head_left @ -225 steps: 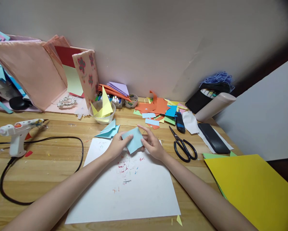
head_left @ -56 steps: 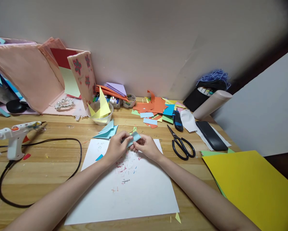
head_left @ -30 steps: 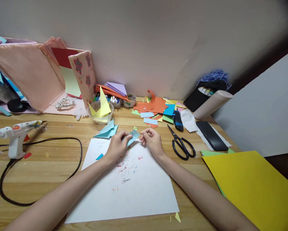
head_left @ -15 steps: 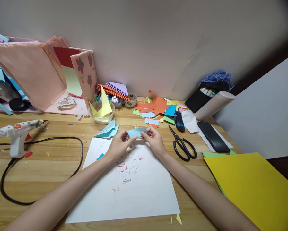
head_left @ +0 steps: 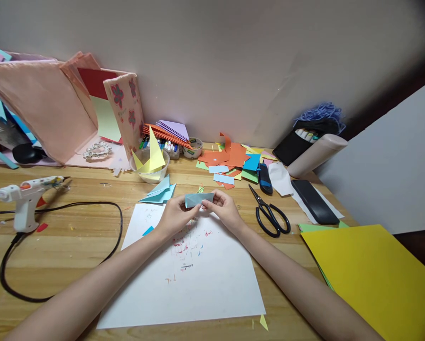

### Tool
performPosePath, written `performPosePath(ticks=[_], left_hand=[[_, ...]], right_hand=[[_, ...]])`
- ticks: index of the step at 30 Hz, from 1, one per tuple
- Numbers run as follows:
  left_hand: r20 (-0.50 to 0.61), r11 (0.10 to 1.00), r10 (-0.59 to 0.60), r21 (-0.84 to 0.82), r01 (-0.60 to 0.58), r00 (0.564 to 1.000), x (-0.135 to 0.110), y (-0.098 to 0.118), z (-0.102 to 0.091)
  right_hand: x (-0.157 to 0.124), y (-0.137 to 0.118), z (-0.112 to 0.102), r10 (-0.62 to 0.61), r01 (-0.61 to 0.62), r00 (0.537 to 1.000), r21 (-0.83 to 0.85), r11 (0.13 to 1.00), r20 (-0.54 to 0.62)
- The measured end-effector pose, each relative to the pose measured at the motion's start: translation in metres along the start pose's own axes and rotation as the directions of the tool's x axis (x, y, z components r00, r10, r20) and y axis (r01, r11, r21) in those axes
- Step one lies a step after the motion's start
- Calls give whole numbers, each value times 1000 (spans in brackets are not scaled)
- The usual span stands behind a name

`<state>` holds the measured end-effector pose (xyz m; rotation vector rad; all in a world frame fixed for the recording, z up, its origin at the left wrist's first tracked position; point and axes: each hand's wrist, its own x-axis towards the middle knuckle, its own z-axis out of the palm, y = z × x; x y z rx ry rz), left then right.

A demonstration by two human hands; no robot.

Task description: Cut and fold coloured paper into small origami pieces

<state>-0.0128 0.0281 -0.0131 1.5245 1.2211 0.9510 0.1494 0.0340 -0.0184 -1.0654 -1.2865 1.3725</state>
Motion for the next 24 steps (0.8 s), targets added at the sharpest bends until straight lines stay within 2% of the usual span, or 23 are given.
performPosePath(ticks=[5, 12, 19, 24], left_hand=[[4, 1000, -23, -12, 23, 1000, 2, -1, 1], [55, 981, -97, -165, 105, 994, 4, 5, 3], [84, 982, -150, -105, 158, 985, 0, 2, 3], [181, 983, -110, -125, 134, 977, 2, -4, 3]], right_hand=[[2, 4, 0, -12, 9, 998, -59, 998, -55], [2, 4, 2, -13, 7, 993, -54, 999, -113], [3, 3, 2, -42, 31, 979, -58, 998, -200], [2, 4, 1, -34, 21, 971, -58, 998, -237]])
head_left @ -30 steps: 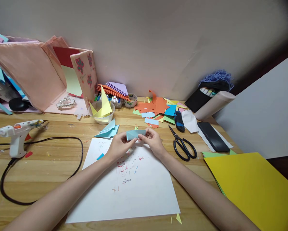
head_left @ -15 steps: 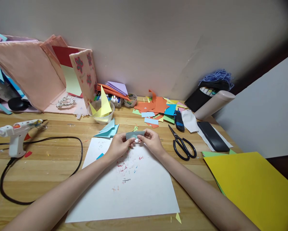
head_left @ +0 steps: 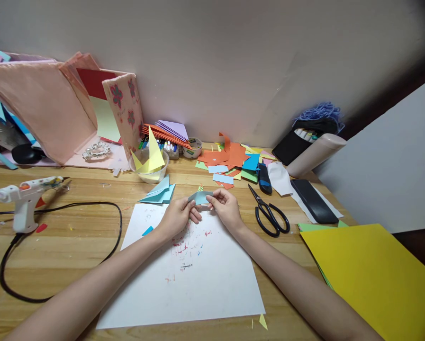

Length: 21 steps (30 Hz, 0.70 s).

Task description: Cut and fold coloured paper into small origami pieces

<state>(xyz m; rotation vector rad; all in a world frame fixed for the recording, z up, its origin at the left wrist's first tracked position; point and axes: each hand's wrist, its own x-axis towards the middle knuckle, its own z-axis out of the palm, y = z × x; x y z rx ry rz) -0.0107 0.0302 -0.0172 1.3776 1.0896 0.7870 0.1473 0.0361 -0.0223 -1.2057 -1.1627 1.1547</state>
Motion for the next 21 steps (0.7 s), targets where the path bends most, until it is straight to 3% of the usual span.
performPosePath(ticks=[7, 15, 21], left_hand=[[-60, 999, -23, 36, 26, 998, -2, 6, 0], [-108, 984, 51, 178, -32, 993, -2, 3, -2], [-144, 980, 73, 197, -44, 987, -4, 1, -1]], right_hand=[[1, -2, -1, -27, 27, 999, -3, 1000, 28], [-6, -1, 2, -10, 31, 967, -81, 996, 253], [-4, 0, 0, 2, 31, 970, -135, 990, 243]])
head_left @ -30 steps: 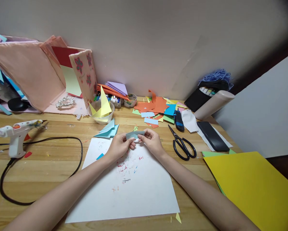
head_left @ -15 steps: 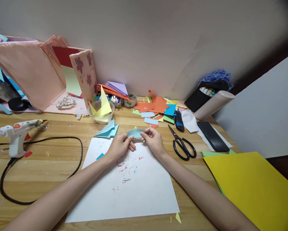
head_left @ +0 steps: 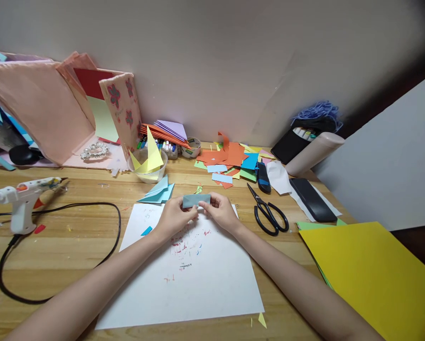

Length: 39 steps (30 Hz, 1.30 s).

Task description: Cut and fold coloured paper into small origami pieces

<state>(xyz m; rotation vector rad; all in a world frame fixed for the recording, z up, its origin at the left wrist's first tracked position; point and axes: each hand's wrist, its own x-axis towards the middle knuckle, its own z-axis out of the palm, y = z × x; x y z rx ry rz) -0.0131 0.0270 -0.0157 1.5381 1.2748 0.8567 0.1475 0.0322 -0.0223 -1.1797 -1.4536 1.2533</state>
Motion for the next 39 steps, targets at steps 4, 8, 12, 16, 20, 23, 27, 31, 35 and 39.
performPosePath(ticks=[4, 8, 12, 16, 20, 23, 27, 31, 35, 39], left_hand=[[-85, 1000, 3, 19, -1, 996, -1, 2, 1], [-181, 999, 13, 33, -7, 983, -4, 4, 2], [-251, 1000, 9, -16, -13, 968, -3, 3, -1], [-342, 996, -42, -91, 11, 939, 4, -1, -8], [-250, 991, -46, -129, 14, 967, 8, -1, -12], [-85, 987, -26, -157, 12, 996, 9, 2, -11], [56, 958, -51, -278, 64, 997, 11, 4, -12], [92, 944, -33, -323, 62, 995, 13, 2, -14], [70, 954, -36, -296, 55, 997, 13, 2, -13], [-10, 968, -74, -241, 70, 997, 12, 2, -12]], right_hand=[[3, 0, -3, -2, 2, 1000, 1, 1000, -3], [3, -2, -3, -4, 4, 1000, 0, 1000, -17], [4, -2, -3, 12, -10, 997, 23, 1000, -80], [7, 3, -8, 31, -13, 978, 85, 996, -205], [8, 6, -8, 23, -1, 970, 93, 996, -241], [6, 5, -5, -33, 42, 987, 53, 998, -160], [0, 1, -3, -141, 135, 989, -106, 985, -49], [-4, -5, -4, -257, 270, 963, -253, 929, 82], [-5, -9, -3, -230, 261, 961, -232, 937, 152], [-5, -9, -2, -219, 251, 962, -209, 945, 164]])
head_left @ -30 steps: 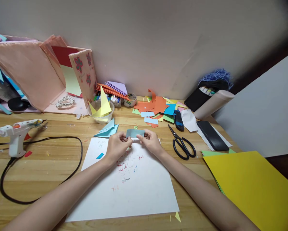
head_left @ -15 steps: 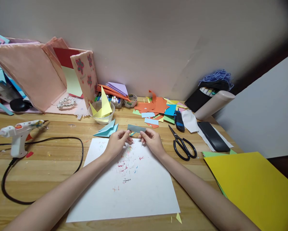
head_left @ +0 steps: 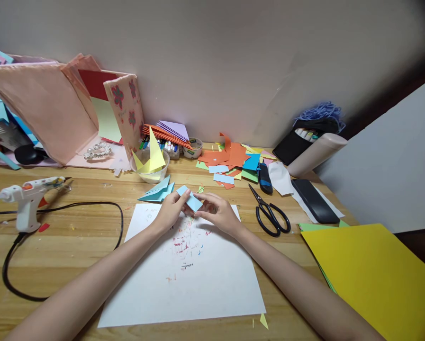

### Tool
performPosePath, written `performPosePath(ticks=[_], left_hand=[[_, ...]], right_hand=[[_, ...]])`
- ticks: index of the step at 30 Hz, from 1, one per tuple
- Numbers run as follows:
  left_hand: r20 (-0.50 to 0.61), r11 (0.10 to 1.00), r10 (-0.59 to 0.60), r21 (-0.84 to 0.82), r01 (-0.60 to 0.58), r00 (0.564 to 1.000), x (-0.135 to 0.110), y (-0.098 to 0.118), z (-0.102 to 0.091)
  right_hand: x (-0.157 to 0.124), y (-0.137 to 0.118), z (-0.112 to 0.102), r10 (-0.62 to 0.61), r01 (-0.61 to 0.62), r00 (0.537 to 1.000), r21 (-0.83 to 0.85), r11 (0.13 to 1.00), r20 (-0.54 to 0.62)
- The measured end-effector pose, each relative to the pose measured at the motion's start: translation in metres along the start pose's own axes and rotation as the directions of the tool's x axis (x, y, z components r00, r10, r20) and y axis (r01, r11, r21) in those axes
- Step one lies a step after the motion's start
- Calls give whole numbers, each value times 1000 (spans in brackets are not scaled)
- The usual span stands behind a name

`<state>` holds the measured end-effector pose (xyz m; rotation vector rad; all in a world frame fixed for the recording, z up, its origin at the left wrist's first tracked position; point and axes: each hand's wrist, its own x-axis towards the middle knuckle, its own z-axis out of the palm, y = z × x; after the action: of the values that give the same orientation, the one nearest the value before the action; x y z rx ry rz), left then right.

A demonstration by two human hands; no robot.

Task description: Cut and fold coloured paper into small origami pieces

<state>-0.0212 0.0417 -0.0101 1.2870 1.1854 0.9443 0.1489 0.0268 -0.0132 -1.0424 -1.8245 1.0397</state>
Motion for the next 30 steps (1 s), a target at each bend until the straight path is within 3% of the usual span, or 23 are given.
performPosePath(ticks=[11, 24, 30], left_hand=[[-10, 999, 19, 47, -19, 1000, 1, -5, 0], [50, 1000, 27, 11, -27, 998, 2, -8, 0], [107, 999, 41, 30, -45, 993, 0, -4, -1]], right_hand=[[-2, -2, 1, -101, 88, 992, -166, 982, -72], [-5, -1, 2, -110, 92, 986, -139, 986, -126], [-6, -3, 3, -130, 97, 980, -207, 973, -152]])
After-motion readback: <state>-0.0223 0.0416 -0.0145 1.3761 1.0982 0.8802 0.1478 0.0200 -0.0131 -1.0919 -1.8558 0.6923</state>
